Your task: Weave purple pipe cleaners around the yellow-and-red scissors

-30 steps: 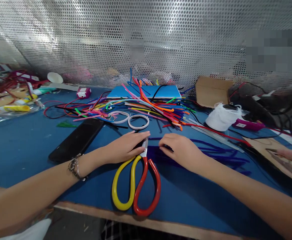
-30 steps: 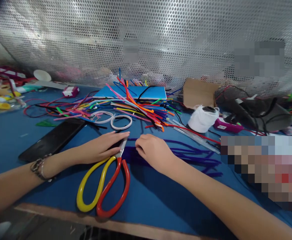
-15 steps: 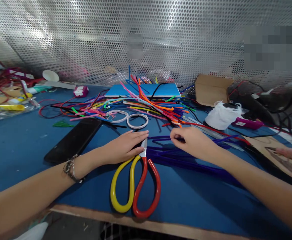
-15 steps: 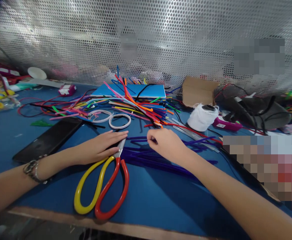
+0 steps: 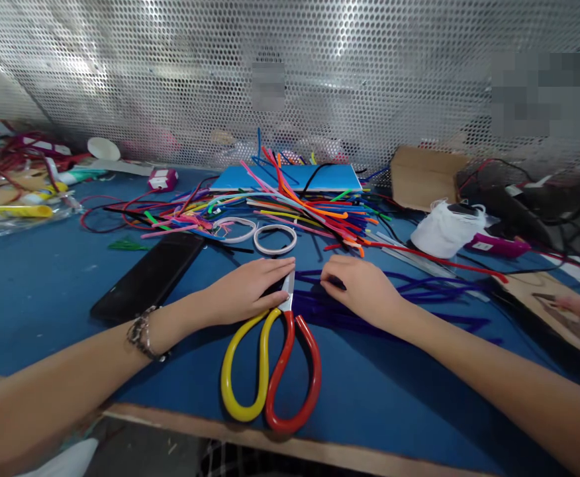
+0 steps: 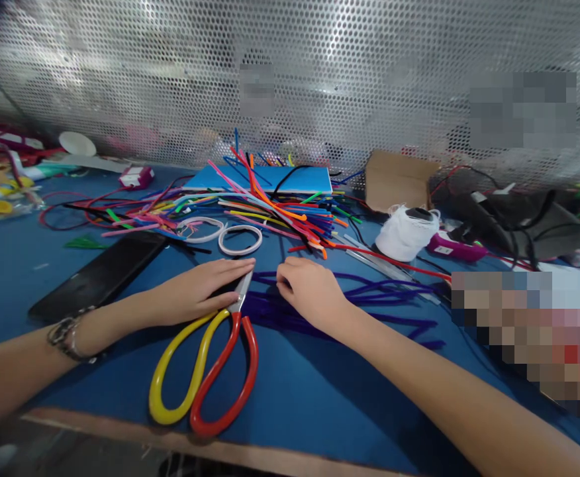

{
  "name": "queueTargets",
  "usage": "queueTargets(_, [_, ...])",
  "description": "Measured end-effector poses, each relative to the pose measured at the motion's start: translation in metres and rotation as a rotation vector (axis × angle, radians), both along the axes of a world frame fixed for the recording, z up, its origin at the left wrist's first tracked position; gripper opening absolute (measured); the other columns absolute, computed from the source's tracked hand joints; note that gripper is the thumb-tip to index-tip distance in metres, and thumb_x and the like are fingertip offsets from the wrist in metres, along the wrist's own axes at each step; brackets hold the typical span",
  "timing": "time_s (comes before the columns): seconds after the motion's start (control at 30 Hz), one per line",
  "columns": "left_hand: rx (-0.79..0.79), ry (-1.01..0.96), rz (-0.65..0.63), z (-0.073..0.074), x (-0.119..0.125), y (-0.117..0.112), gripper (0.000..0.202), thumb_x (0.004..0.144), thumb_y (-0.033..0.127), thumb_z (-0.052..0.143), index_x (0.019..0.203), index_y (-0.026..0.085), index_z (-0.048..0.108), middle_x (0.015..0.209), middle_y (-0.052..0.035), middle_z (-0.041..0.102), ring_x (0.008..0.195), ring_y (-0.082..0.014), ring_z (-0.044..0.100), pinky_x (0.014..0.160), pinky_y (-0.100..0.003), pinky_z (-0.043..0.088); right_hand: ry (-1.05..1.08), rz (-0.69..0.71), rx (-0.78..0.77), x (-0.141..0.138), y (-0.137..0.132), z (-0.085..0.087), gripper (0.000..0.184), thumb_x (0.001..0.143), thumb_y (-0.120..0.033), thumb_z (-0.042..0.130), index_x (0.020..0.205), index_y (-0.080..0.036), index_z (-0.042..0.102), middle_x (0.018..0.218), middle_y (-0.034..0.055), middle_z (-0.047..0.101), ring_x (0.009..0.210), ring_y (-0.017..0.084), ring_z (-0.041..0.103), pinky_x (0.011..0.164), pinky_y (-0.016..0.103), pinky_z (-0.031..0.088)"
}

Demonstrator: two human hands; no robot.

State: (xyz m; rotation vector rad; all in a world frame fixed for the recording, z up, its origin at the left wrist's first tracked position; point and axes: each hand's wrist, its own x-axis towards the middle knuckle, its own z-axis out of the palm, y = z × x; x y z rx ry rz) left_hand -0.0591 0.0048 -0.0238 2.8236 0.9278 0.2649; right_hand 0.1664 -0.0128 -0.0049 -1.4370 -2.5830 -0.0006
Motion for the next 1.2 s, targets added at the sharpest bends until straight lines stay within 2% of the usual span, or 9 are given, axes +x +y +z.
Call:
queueTargets(0.1, [0.004, -0.004, 0.011, 0.0, 0.0, 0.0, 0.056, 0.093, 0.045, 0.028, 0.134, 0.008, 0.036, 0.14, -0.0121, 0.037, 0.129, -0.0207, 0.034, 0.107, -0.034, 0.027, 0.039, 0.047, 0.031, 0.0, 0.003, -0.004, 0.01, 0.08, -0.013, 0.052, 0.076, -0.017, 0.06, 0.078, 0.0043, 0.061, 0.076, 0.017, 0.056, 0.067, 0.026, 0.041])
queueTargets(0.17, [0.014, -0.009, 0.014, -0.001, 0.001, 0.0, 0.054, 0.093, 0.044, 0.03, 0.134, 0.009, 0.038, 0.14, -0.0115, 0.038, 0.128, -0.0205, 0.035, 0.107, -0.034, 0.028, 0.07, 0.059, 0.069, 0.0, 0.005, -0.006, 0.01, 0.079, -0.013, 0.054, 0.085, -0.017, 0.061, 0.085, 0.0061, 0.061, 0.084, 0.019, 0.056, 0.073, 0.03, 0.043])
queueTargets(0.3, [0.065, -0.002, -0.002, 0.0, 0.001, 0.001, 0.052, 0.093, 0.043, 0.031, 0.131, 0.01, 0.042, 0.138, -0.011, 0.04, 0.127, -0.0207, 0.037, 0.106, -0.034, 0.029, 0.101, 0.073, 0.116, 0.001, 0.01, -0.009, 0.023, 0.078, -0.018, 0.058, 0.101, -0.016, 0.06, 0.098, 0.0097, 0.06, 0.094, 0.024, 0.053, 0.082, 0.037, 0.043])
queueTargets(0.4, [0.109, 0.022, -0.022, 0.002, 0.001, 0.001, 0.049, 0.093, 0.042, 0.03, 0.128, 0.011, 0.046, 0.136, -0.0099, 0.044, 0.125, -0.0205, 0.04, 0.106, -0.034, 0.029, 0.171, 0.07, 0.045, 0.006, 0.014, -0.009, 0.016, 0.08, -0.02, 0.056, 0.094, -0.016, 0.061, 0.093, 0.0087, 0.061, 0.09, 0.021, 0.054, 0.081, 0.035, 0.043])
queueTargets(0.53, [0.093, 0.072, -0.028, 0.005, 0.002, 0.001, 0.047, 0.094, 0.039, 0.029, 0.127, 0.01, 0.046, 0.135, -0.0097, 0.045, 0.123, -0.0194, 0.043, 0.104, -0.032, 0.031, 0.269, 0.056, -0.033, 0.014, 0.017, -0.008, 0.008, 0.079, -0.013, 0.054, 0.082, -0.016, 0.062, 0.085, 0.0063, 0.061, 0.084, 0.017, 0.055, 0.077, 0.031, 0.042])
queueTargets(0.77, [0.155, 0.103, -0.054, 0.005, 0.002, 0.0, 0.046, 0.096, 0.037, 0.024, 0.127, 0.012, 0.048, 0.134, -0.0088, 0.046, 0.122, -0.02, 0.043, 0.103, -0.034, 0.031, 0.317, 0.01, -0.061, 0.013, 0.02, -0.008, 0.011, 0.075, -0.008, 0.055, 0.068, -0.016, 0.058, 0.071, 0.0019, 0.056, 0.071, 0.014, 0.052, 0.063, 0.025, 0.039])
queueTargets(1.0, [0.185, 0.119, -0.086, 0.003, 0.001, 0.0, 0.042, 0.097, 0.034, 0.023, 0.126, 0.018, 0.049, 0.134, -0.0049, 0.046, 0.124, -0.0171, 0.041, 0.101, -0.031, 0.03, 0.314, 0.014, -0.131, 0.016, 0.022, -0.004, 0.009, 0.075, -0.012, 0.055, 0.067, -0.016, 0.057, 0.064, -0.001, 0.055, 0.061, 0.011, 0.049, 0.058, 0.023, 0.035])
queueTargets(1.2, [0.139, 0.129, -0.056, 0.007, 0.002, -0.002, 0.043, 0.096, 0.035, 0.024, 0.127, 0.018, 0.048, 0.137, -0.005, 0.043, 0.124, -0.0185, 0.041, 0.102, -0.034, 0.03, 0.292, -0.005, -0.199, 0.046, 0.02, 0.003, 0.01, 0.076, -0.02, 0.052, 0.068, -0.017, 0.058, 0.064, -0.001, 0.057, 0.055, 0.01, 0.047, 0.054, 0.023, 0.035])
